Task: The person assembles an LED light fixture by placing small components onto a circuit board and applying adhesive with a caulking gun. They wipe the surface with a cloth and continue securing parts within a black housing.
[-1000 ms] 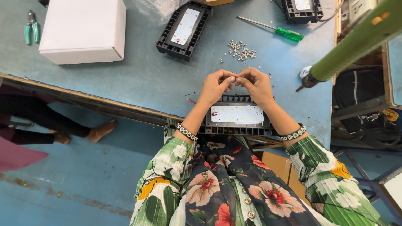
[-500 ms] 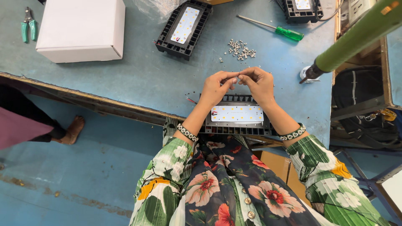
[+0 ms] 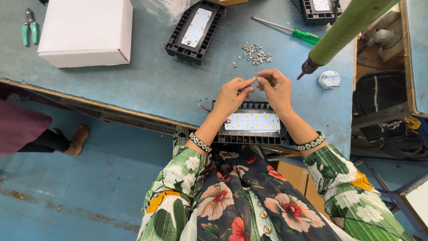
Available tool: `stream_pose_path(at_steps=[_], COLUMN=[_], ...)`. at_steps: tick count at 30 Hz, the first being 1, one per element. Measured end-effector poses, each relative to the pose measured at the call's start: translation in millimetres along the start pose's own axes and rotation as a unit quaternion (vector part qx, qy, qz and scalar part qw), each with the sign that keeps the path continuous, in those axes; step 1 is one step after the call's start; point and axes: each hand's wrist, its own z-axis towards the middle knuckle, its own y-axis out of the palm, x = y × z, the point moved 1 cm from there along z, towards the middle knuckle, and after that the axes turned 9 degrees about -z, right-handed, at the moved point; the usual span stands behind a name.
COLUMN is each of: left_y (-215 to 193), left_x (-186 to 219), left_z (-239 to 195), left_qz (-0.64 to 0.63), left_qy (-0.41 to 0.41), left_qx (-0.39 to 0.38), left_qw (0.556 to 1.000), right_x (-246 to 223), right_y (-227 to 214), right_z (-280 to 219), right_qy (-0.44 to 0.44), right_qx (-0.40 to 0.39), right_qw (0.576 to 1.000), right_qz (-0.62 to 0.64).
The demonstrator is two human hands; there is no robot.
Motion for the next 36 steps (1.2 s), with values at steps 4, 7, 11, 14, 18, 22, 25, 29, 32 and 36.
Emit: stream_pose_path(at_steps=[4, 7, 11, 14, 18, 22, 25, 29, 32, 36], left_y=[0, 0, 0, 0, -1, -1, -1, -1, -2, -3], left_x=[2, 5, 7, 6, 2, -4, -7, -10, -14, -17], left_z=[0, 0, 0, 1, 3, 6, 6, 8, 5, 8], left_qz=[-0.017, -0.013, 0.011, -0.023, -0.079, -0.105, -0.112, -0.12, -0.149, -0.113], left_qy=[0.002, -0.003, 0.012, 0.017, -0.009, -0.011, -0.014, -0.047, -0.026, 0.012], left_qx=[0.022, 0.034, 0.037, 0.038, 0.036, 0.044, 0.044, 0.044, 0.042, 0.038], left_qw=[1.0, 0.999, 0.999, 0.999, 0.996, 0.993, 0.993, 0.991, 0.988, 0.993], right_x=[-5, -15, -44, -70, -96, -83, -38, 39, 77, 86], right_y=[1, 1, -6, -19, -55, -116, -148, -130, -117, -107], right_z=[-1, -2, -14, -29, -65, -73, -57, -46, -42, -28], right_qy=[-0.031, -0.03, -0.078, -0.172, -0.286, -0.252, -0.12, -0.051, -0.04, -0.056], right_qx=[0.004, -0.002, -0.04, -0.071, -0.015, 0.295, 0.33, 0.184, 0.171, 0.129], right_qw=[0.998, 0.998, 0.986, 0.968, 0.935, 0.92, 0.933, 0.981, 0.976, 0.926], right_qz=[-0.06, -0.062, -0.142, -0.169, -0.208, -0.057, 0.083, -0.032, -0.13, -0.349])
